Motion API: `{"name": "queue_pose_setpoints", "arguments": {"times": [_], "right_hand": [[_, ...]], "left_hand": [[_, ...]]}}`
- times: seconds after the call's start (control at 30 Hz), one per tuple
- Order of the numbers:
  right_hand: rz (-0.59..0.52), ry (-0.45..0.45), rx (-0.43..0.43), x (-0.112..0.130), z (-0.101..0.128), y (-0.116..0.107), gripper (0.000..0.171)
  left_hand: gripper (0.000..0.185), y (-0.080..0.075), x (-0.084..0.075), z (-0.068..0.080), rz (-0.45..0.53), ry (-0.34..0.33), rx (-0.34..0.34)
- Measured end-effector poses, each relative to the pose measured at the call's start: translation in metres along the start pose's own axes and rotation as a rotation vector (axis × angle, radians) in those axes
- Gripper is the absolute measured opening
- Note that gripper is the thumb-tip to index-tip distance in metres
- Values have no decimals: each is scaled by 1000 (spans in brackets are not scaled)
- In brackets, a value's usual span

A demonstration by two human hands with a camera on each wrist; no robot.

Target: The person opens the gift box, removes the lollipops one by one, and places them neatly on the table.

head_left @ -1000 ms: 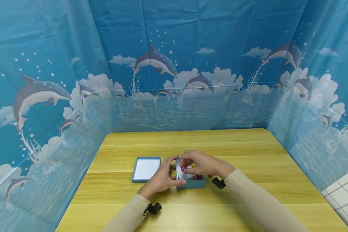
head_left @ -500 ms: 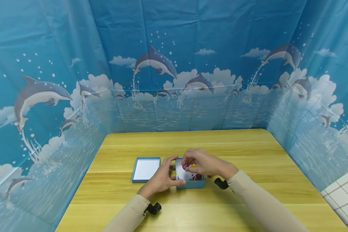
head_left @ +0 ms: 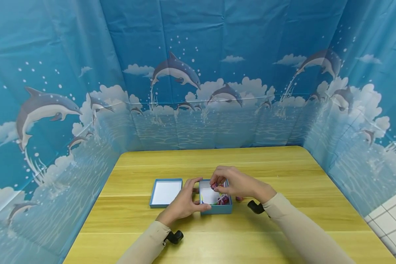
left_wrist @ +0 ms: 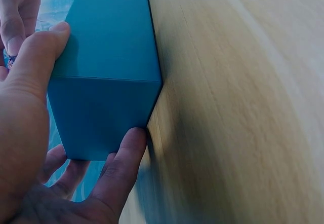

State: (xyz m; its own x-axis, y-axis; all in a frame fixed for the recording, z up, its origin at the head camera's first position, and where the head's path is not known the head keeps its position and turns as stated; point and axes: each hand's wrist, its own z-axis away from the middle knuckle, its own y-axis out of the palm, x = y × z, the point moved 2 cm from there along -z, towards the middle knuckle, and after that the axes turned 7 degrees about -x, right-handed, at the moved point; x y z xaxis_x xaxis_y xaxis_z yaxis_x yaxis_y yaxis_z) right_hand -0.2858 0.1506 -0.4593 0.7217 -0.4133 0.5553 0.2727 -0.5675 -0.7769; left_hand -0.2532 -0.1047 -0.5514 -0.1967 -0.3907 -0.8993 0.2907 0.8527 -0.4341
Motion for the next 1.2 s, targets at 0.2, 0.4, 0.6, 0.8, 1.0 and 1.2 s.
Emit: {"name": "queue_pose_setpoints", "arguments": {"times": [0.2, 0.4, 0.6, 0.8, 1.0, 1.2], "right_hand": [[5, 2, -8, 3, 3, -7, 14], [28, 17, -13, 4, 7, -13, 15], [46, 25, -20, 1, 13, -15, 15], [42, 30, -33, -4, 21, -18, 15], [47, 45, -30, -8, 29, -20, 16], [63, 43, -34, -14, 37, -19, 15]], "left_hand": [[108, 0, -1, 0, 10, -9, 3], [108, 1, -1, 0, 20, -9, 0], [109, 0, 0, 0, 21, -10, -4], [109, 1, -1, 1, 8, -12, -5], [109, 0, 0, 1, 5, -11, -6], [108, 1, 1, 0, -1, -8, -4]]}}
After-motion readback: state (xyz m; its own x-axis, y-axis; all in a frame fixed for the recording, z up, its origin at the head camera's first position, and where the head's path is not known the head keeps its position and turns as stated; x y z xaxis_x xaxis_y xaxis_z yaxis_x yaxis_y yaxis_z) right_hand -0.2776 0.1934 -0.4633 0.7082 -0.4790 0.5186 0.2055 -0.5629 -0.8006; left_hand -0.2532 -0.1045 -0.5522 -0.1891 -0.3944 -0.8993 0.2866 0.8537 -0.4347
